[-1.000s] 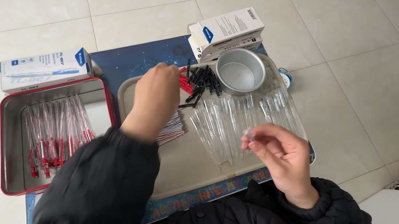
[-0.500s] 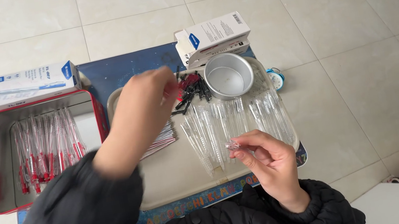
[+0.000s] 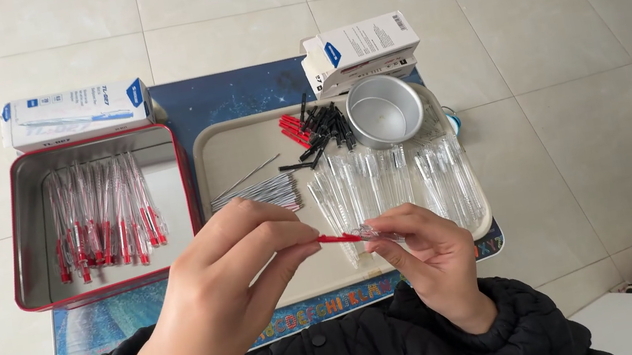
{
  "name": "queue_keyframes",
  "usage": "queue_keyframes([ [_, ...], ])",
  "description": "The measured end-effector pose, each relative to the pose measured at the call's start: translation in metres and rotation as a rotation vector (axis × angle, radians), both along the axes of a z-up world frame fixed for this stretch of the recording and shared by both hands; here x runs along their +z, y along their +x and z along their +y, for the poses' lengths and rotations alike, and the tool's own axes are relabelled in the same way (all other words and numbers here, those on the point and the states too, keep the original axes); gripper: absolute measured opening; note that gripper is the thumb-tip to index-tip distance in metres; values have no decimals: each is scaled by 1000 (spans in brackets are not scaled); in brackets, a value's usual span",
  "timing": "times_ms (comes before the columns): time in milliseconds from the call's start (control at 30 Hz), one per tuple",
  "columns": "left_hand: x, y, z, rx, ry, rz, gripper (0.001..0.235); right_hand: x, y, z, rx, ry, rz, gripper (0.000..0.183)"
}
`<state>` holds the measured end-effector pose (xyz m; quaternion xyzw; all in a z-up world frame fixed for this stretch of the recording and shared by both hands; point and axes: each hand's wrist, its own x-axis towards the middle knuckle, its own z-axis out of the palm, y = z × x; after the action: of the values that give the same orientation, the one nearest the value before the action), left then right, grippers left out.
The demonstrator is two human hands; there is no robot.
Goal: Assembling small plastic components by inserting sticks into tubes and attaching red caps
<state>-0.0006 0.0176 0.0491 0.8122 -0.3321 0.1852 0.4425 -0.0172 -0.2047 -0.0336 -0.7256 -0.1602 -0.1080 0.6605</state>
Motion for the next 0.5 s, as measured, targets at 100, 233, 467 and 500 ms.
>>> queue_keyframes([
  [100, -3, 0, 2, -5, 8, -21, 8, 0, -1, 1, 4, 4, -6, 18],
  [233, 3, 1, 4, -40, 37, -62, 8, 4, 0, 4, 20, -22, -18, 20],
  [467, -12, 10, -10, -116, 82, -22, 6, 9, 0, 6, -67, -246, -163, 22],
  [500, -16, 12, -14, -86, -5, 45, 10, 9, 0, 6, -74, -257, -175, 22],
])
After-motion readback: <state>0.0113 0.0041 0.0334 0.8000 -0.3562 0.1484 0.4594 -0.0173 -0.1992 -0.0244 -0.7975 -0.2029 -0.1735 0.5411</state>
